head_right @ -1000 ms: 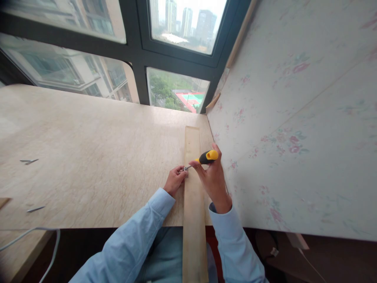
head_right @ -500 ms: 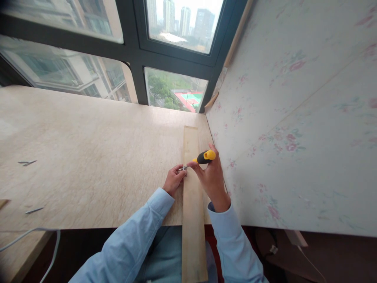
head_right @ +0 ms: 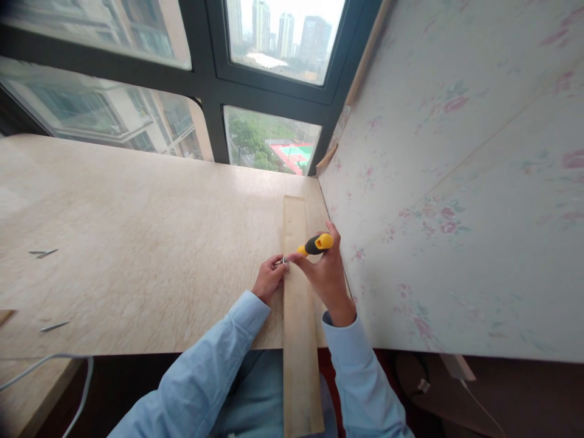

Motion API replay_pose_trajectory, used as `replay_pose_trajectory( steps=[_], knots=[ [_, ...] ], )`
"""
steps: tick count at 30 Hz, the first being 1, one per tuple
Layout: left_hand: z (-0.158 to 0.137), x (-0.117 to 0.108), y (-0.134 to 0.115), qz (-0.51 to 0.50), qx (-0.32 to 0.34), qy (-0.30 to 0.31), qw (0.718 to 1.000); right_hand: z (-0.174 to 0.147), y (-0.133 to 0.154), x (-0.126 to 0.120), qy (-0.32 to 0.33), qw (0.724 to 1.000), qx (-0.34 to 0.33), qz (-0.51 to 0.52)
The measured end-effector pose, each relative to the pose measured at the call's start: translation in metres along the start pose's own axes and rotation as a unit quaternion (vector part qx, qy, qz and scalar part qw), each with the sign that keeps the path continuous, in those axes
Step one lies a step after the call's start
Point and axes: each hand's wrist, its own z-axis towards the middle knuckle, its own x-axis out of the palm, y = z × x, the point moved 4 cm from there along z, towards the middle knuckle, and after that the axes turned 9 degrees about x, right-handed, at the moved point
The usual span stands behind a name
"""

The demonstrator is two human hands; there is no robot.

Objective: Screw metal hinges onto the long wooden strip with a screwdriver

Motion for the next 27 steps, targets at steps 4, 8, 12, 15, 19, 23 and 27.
replay_pose_trajectory(
  steps=[4, 8, 12, 15, 19, 23, 27],
  knots=[
    [0.000, 0.002, -0.001, -0.016, 0.005, 0.009, 1.000, -0.008, -0.004, 0.008, 0.154, 0.979, 0.013, 0.132],
    [0.000, 0.002, -0.002, -0.014, 0.007, 0.009, 1.000, -0.008, -0.006, 0.002, 0.094, 0.993, 0.023, 0.066],
    [-0.001, 0.002, -0.002, -0.016, 0.006, 0.014, 1.000, -0.003, -0.006, -0.003, -0.030, 0.999, 0.008, -0.037],
    [0.001, 0.001, 0.001, -0.023, 0.009, 0.014, 1.000, -0.003, -0.008, 0.004, 0.063, 0.996, 0.013, 0.060],
    [0.003, 0.001, 0.003, -0.018, 0.015, 0.010, 1.000, -0.010, -0.009, 0.006, 0.163, 0.967, 0.022, 0.193],
    [0.001, 0.002, 0.000, -0.011, 0.017, 0.015, 1.000, -0.008, -0.008, 0.002, 0.096, 0.989, 0.017, 0.109],
    [0.000, 0.003, -0.003, -0.008, 0.019, 0.015, 1.000, 0.000, -0.005, 0.000, -0.014, 1.000, -0.013, -0.009]
  ],
)
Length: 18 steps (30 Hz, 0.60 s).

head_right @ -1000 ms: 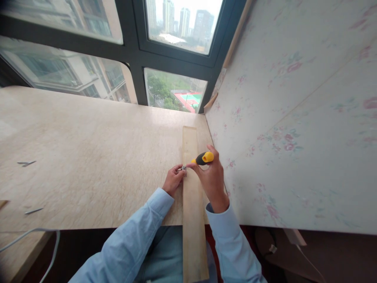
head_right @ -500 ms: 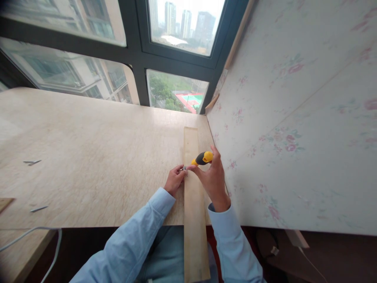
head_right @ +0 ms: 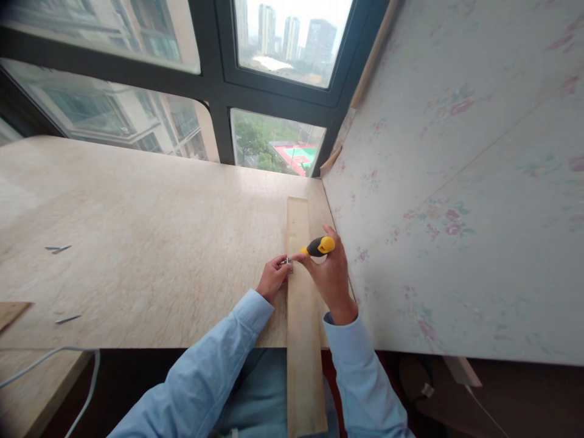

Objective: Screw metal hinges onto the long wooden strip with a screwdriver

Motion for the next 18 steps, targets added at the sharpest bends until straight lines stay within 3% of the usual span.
replay_pose_trajectory(
  steps=[7, 9, 12, 14, 16, 18],
  knots=[
    [0.001, 0.001, 0.001, -0.010, 0.007, -0.001, 1.000, -0.008, 0.002, 0.009, 0.198, 0.967, 0.019, 0.158],
    [0.002, 0.000, 0.002, -0.007, 0.008, -0.001, 1.000, -0.008, 0.001, 0.006, 0.175, 0.977, 0.030, 0.122],
    [0.002, 0.000, 0.003, 0.000, 0.009, 0.001, 1.000, -0.002, -0.001, -0.001, 0.026, 0.999, 0.023, 0.003],
    [0.002, -0.001, 0.003, 0.000, 0.009, 0.001, 1.000, 0.001, -0.003, -0.001, -0.030, 0.999, 0.014, -0.029],
    [0.002, -0.001, 0.004, -0.007, 0.008, 0.001, 1.000, 0.002, -0.006, 0.003, -0.001, 1.000, 0.010, 0.011],
    [0.002, 0.000, 0.005, -0.018, 0.007, 0.004, 1.000, 0.000, -0.008, 0.009, 0.070, 0.994, 0.009, 0.087]
  ],
)
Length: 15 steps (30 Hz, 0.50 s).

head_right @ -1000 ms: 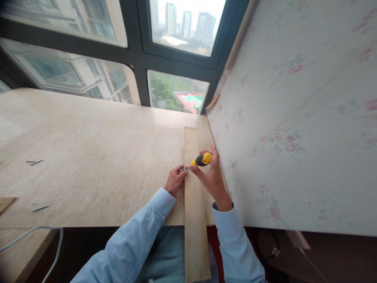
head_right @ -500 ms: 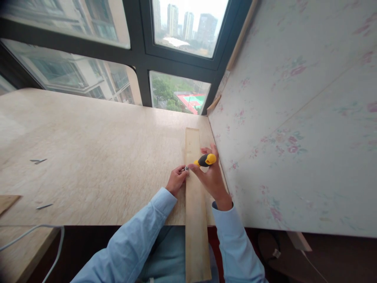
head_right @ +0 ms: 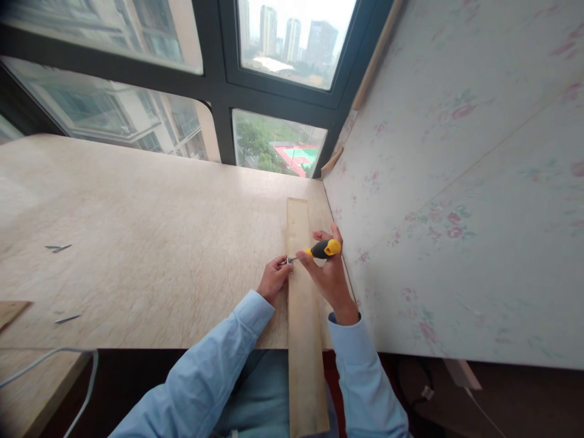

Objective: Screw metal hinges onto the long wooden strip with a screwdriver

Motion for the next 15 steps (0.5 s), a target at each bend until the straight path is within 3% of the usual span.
replay_pose_trajectory(
  steps=[3, 5, 7, 9, 12, 15],
  knots=[
    [0.001, 0.000, 0.003, -0.001, 0.001, 0.001, 1.000, -0.006, 0.002, 0.004, 0.099, 0.990, 0.004, 0.104],
    [0.002, -0.001, 0.004, 0.006, 0.004, -0.002, 1.000, -0.009, 0.004, 0.003, 0.127, 0.983, 0.017, 0.133],
    [0.003, -0.001, 0.004, 0.009, 0.006, 0.000, 1.000, -0.009, 0.004, 0.000, 0.103, 0.988, 0.038, 0.105],
    [0.003, -0.001, 0.003, 0.009, 0.007, 0.005, 1.000, -0.006, 0.003, -0.006, 0.018, 0.998, 0.052, 0.021],
    [0.002, -0.001, 0.002, 0.015, 0.011, 0.004, 1.000, -0.004, 0.001, -0.013, -0.101, 0.990, 0.046, -0.084],
    [0.002, -0.001, 0.002, 0.015, 0.013, 0.002, 1.000, -0.004, -0.003, -0.008, -0.044, 0.998, 0.022, -0.046]
  ],
)
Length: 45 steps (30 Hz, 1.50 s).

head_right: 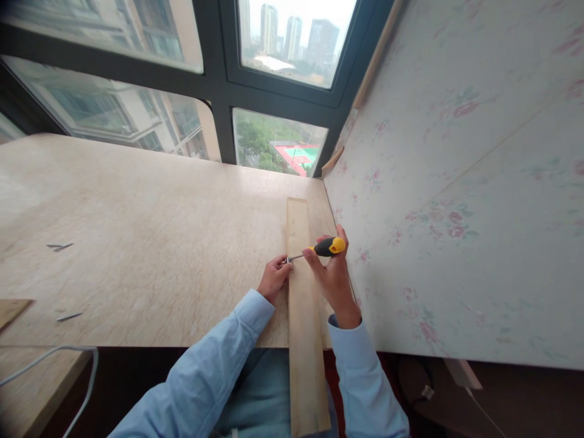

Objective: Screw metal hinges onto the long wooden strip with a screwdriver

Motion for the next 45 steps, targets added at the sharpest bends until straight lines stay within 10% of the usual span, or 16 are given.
replay_pose_trajectory(
  steps=[5, 12, 20, 26, 34, 45],
  knots=[
    [0.001, 0.000, 0.003, -0.003, -0.003, 0.001, 1.000, -0.008, 0.005, 0.006, 0.154, 0.985, 0.005, 0.078],
    [0.000, -0.001, 0.000, 0.015, 0.006, -0.004, 1.000, 0.003, 0.008, 0.001, -0.051, 0.994, 0.019, -0.092],
    [0.002, -0.002, 0.005, 0.019, 0.004, -0.006, 1.000, -0.001, 0.003, 0.018, 0.154, 0.977, 0.033, 0.147],
    [0.001, 0.000, 0.002, 0.018, 0.000, -0.012, 1.000, 0.007, 0.014, 0.006, -0.039, 0.996, 0.058, -0.056],
    [-0.001, 0.001, -0.003, 0.013, 0.009, -0.016, 1.000, 0.002, 0.009, 0.019, 0.139, 0.976, 0.034, 0.162],
    [-0.002, -0.001, -0.002, 0.027, -0.019, -0.021, 0.999, 0.008, 0.016, 0.011, -0.005, 1.000, 0.012, -0.029]
  ],
)
